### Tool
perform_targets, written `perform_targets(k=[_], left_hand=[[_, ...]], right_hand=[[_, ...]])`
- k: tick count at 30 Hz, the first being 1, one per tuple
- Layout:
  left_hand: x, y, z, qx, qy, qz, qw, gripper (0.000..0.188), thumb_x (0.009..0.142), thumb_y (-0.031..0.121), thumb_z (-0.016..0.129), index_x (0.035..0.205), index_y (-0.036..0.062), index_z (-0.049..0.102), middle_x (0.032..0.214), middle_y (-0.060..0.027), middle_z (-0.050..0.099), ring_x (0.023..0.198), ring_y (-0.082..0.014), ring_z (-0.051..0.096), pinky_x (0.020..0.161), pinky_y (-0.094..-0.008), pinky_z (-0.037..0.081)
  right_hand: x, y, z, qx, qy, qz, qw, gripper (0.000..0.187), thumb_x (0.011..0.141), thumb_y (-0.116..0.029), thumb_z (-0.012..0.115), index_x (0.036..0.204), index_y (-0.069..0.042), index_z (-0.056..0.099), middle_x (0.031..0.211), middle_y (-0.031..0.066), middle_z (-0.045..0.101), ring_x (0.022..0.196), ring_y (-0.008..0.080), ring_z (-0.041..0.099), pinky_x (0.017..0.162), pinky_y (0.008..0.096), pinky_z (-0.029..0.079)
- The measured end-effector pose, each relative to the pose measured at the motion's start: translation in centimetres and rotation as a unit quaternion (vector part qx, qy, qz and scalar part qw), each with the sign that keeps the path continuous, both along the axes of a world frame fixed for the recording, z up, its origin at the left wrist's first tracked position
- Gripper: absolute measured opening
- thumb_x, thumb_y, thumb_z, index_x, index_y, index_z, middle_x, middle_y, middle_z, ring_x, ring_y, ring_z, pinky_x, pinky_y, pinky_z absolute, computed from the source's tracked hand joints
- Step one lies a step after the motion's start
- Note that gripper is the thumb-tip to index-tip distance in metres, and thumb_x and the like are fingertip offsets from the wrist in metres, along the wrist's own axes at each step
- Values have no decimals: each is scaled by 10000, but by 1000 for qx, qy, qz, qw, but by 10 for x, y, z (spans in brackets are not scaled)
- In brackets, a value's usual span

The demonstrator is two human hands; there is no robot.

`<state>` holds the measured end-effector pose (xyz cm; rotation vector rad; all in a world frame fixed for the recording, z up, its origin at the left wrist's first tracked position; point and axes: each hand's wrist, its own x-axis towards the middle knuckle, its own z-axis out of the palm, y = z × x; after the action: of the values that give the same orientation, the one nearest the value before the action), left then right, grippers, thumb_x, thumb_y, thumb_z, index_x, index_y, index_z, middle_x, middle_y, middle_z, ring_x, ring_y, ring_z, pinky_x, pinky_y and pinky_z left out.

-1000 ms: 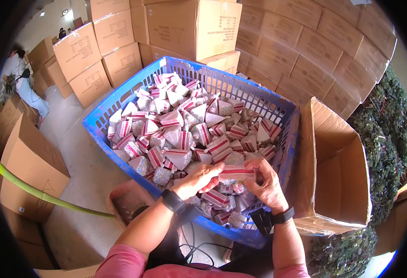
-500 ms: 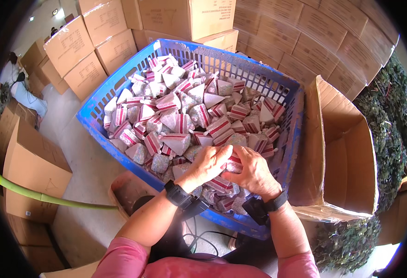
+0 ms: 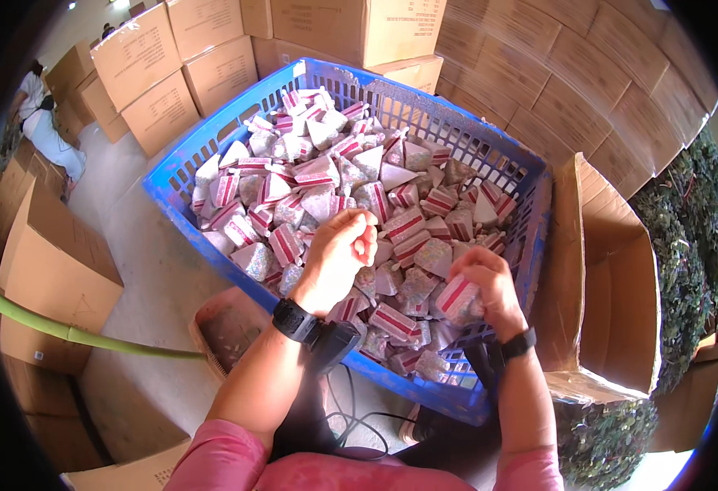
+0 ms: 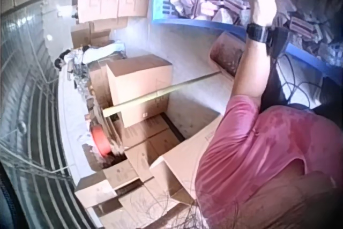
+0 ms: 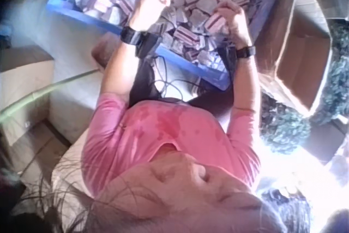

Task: Sorting and packing small packaged products from a crate into cardboard boxes in a warehouse.

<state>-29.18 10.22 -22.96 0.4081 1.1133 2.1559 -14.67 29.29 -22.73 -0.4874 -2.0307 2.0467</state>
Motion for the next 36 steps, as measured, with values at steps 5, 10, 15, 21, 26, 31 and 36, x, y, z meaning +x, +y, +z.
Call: perform_targets(k=[5,10,15,21,26,31,36], left_hand=[[-8,-12,-3,-25,-27,35,999,171,856,206,472,793,58,531,553,44,427,453,-40,375,407,-187,299],[-8,-14,4,-71,25,111,991,131,821,198,539,750,88,543,534,63,425,410,-11,354,348,-161,262],[-8,-17,4,-145,44,96,984,120,813,190,534,769,79,542,555,63,410,436,-11,330,381,-159,245],[-6,-15,-3,-137,82,83,984,152,807,221,581,853,81,545,641,60,455,526,-1,371,439,-144,271],[-11,-10,-25,-179,223,148,947,236,788,239,599,799,18,518,673,-17,511,592,-104,468,540,-250,390],[9,2,-9,-214,234,-32,948,397,808,420,542,809,22,552,678,-51,547,621,-143,513,552,-264,399],[28,5,6,-108,61,-213,969,352,844,404,507,840,58,573,612,42,464,490,-6,364,405,-151,243]], right_hand=[[-58,-27,-33,271,-202,184,923,420,733,-341,553,942,24,560,900,151,603,792,244,582,714,327,449],[-104,-58,-86,373,-172,188,892,670,676,-416,598,1130,45,422,1021,228,564,924,328,568,808,378,436],[-128,-93,-74,503,-304,156,794,765,633,-502,635,1115,53,421,1064,231,532,972,316,550,826,396,435],[-116,-85,-83,525,-293,131,788,652,629,-511,630,1041,-13,540,1021,183,563,931,311,566,777,398,463],[-84,-39,-4,244,-221,108,938,621,708,-493,581,1014,46,543,900,151,592,761,226,561,674,332,436],[-36,-21,40,72,9,15,997,603,743,-510,560,1012,27,516,903,65,551,829,147,482,755,302,382],[-17,-19,33,22,44,-35,998,601,751,-503,557,1045,18,505,968,67,544,883,138,480,790,286,378]])
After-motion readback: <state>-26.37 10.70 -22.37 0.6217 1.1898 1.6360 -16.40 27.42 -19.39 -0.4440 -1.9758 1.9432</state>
